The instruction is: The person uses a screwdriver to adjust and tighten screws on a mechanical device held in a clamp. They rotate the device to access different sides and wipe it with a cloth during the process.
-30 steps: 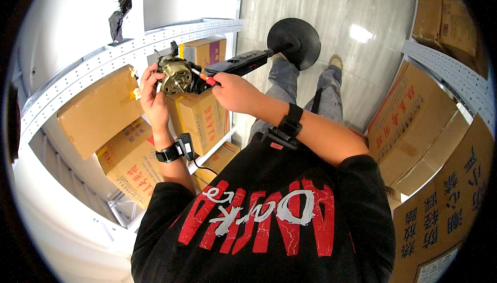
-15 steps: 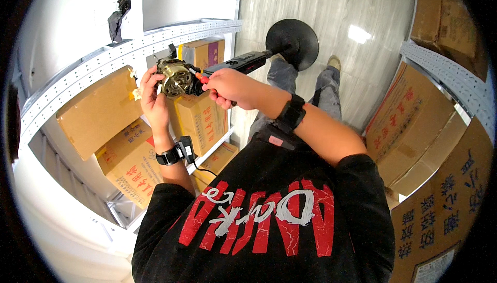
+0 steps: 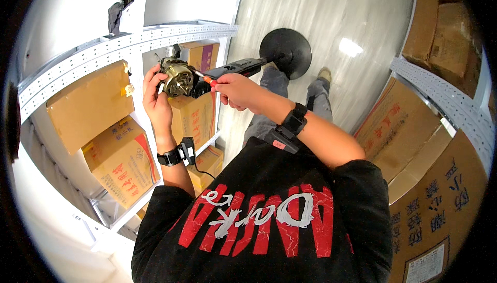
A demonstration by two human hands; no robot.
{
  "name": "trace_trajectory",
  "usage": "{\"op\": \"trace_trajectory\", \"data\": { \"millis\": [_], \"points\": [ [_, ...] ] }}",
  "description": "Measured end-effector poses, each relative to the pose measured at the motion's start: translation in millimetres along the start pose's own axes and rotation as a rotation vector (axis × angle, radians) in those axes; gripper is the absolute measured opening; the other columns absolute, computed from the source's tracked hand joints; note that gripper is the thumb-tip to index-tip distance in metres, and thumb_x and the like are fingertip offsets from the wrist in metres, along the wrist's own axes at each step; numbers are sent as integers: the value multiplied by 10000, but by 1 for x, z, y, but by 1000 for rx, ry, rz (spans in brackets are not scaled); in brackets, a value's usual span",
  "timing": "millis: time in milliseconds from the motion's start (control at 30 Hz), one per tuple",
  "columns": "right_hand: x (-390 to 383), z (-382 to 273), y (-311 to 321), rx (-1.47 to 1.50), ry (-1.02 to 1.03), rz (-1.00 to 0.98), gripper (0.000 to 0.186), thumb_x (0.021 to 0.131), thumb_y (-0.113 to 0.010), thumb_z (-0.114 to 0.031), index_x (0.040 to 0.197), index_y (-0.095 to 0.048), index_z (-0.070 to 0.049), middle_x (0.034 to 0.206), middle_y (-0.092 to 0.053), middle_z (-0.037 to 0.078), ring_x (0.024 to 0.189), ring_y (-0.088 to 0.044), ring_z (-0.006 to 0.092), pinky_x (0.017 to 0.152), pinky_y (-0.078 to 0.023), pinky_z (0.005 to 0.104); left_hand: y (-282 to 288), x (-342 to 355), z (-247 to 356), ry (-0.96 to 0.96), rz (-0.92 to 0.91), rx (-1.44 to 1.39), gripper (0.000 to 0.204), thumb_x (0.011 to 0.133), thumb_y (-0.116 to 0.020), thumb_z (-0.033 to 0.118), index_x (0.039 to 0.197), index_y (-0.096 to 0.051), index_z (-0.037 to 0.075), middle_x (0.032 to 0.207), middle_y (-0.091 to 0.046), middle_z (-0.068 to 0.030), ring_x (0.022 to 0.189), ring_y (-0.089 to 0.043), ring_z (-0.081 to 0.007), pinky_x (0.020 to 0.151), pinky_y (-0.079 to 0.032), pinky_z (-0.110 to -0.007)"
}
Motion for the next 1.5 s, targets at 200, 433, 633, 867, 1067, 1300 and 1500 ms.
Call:
{"op": "trace_trajectory", "data": {
  "millis": [200,433,633,867,1067,1300,1500],
  "points": [
    [8,11,-3,-17,97,70,256,970,-469,-197,1127,-567,-19,675,-503,-8,476,-361,31,427,-273,207,-3,-4,-15,14,-10,-69,436,669,-345,-151,973,-627,-15,1289,-521,-156,1236,-475,-274,1059,-339,-370],
    [13,13,-2,-26,218,64,251,972,-483,-213,1103,-583,-24,678,-509,-17,502,-376,35,465,-304,205,-5,-1,-15,5,-43,-63,389,675,-368,-157,959,-594,-21,1307,-504,-150,1256,-450,-265,1079,-318,-393],
    [8,4,-1,-23,174,70,244,970,-495,-223,1088,-591,-31,667,-503,-18,504,-382,40,462,-309,211,-6,-2,-16,-11,-37,-81,392,686,-382,-154,979,-599,-10,1308,-502,-146,1250,-452,-260,1063,-340,-386],
    [6,4,0,-18,151,60,235,966,-494,-215,1080,-597,-37,665,-505,-18,514,-393,43,464,-317,222,-5,-1,-21,-6,-52,-99,392,694,-376,-158,973,-605,-7,1311,-496,-144,1236,-460,-251,1039,-373,-369],
    [11,7,2,-53,187,75,237,966,-494,-216,1071,-603,-34,660,-502,-19,538,-405,43,481,-321,217,-6,-1,-21,8,-21,-135,422,660,-348,-163,962,-614,-33,1307,-489,-173,1226,-469,-267,1054,-346,-381],
    [13,10,3,-22,165,82,239,966,-497,-224,1069,-602,-35,660,-502,-21,519,-397,42,464,-315,219,-6,-1,-23,15,-19,-145,423,664,-349,-164,965,-613,-29,1307,-487,-170,1237,-462,-268,1059,-344,-386],
    [7,5,-1,79,73,8,237,972,-476,-224,1062,-582,-32,662,-480,-10,470,-352,36,417,-270,219,-6,-2,-20,-1,-20,-131,368,726,-399,-168,994,-600,-17,1318,-490,-141,1218,-473,-237,1022,-393,-360]
  ]
}}
Point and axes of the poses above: each hand's wrist, its own x-axis towards the middle knuckle, its own y-axis out of the back of the hand, z = x × y, the point moved 7 cm from there along x, towards the middle knuckle
